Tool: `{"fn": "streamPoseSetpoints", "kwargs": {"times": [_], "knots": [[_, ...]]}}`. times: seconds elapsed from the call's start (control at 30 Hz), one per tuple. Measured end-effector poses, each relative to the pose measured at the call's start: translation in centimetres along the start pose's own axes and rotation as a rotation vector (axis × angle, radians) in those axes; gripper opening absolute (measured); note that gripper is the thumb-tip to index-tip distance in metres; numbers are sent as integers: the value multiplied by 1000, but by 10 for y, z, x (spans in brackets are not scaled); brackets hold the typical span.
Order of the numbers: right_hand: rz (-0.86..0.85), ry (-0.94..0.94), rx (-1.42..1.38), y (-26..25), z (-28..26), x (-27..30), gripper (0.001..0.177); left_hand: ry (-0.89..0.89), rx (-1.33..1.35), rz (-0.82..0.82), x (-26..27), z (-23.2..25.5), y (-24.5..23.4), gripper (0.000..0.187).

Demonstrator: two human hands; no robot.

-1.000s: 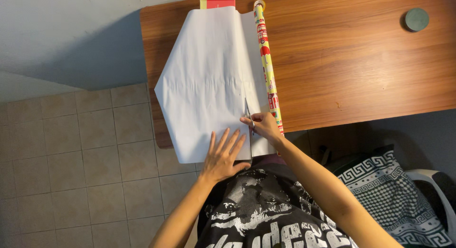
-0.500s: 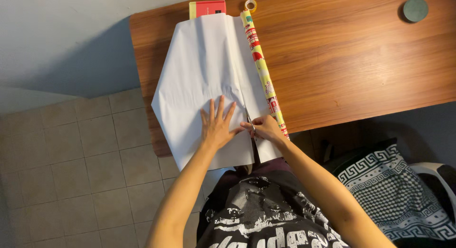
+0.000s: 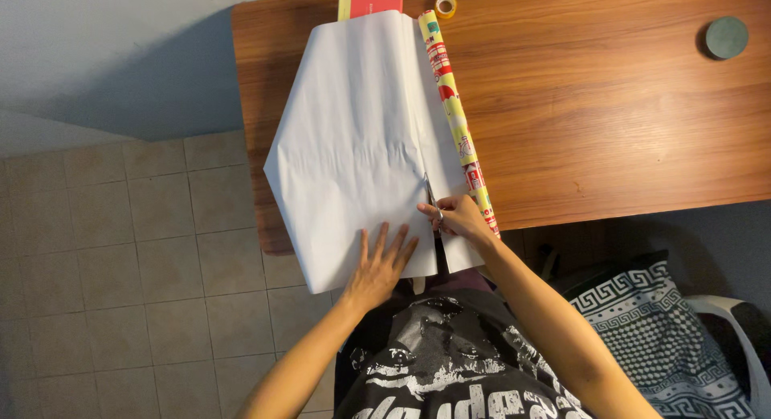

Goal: The person unrolls a roll of patterned wrapping paper on a wooden table, then uses scissors to cut a rectangular sheet. They fold the sheet, measure it against a small red box, and trim the edges to size. The clip ends with the paper cut to size but not yet wrapped around the box.

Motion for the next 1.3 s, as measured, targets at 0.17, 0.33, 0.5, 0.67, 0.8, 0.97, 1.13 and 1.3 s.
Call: {"fn": "streamPoseSetpoints", "kwargs": {"times": [0.17, 0.33, 0.5, 0.67, 0.8, 0.97, 1.13, 1.3], "knots": [[0, 20, 50, 0, -8, 3, 51, 32, 205, 462, 12, -2, 26, 55], [-50, 49, -6, -1, -16, 4, 51, -12, 360, 489, 21, -5, 13, 57], [-123, 114, -13, -7, -23, 1, 51, -53, 451, 482, 28, -12, -13, 62], [-114, 17, 107, -2, -28, 5, 54, -34, 493, 436, 34, -14, -29, 61], [-92, -43, 122, 3, -33, 1, 56, -32, 502, 400, 37, -17, -42, 62], [-84, -94, 145, 1, -30, -3, 54, -53, 487, 360, 35, -15, -63, 61], [-80, -141, 135, -3, -29, -1, 51, 3, 464, 312, 27, -16, -82, 78], [-60, -231, 242, -18, -37, 5, 47, -162, 510, 463, -39, -76, -96, 64]]}}
Point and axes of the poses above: each hand's wrist, its own x-axis away from the middle knuckle, its own y-axis out of the palm, z = x × y, the point moved 4 cm from there along -x, towards the middle knuckle, and after that the axes turned 3 degrees about -x, right-handed, at the moved point
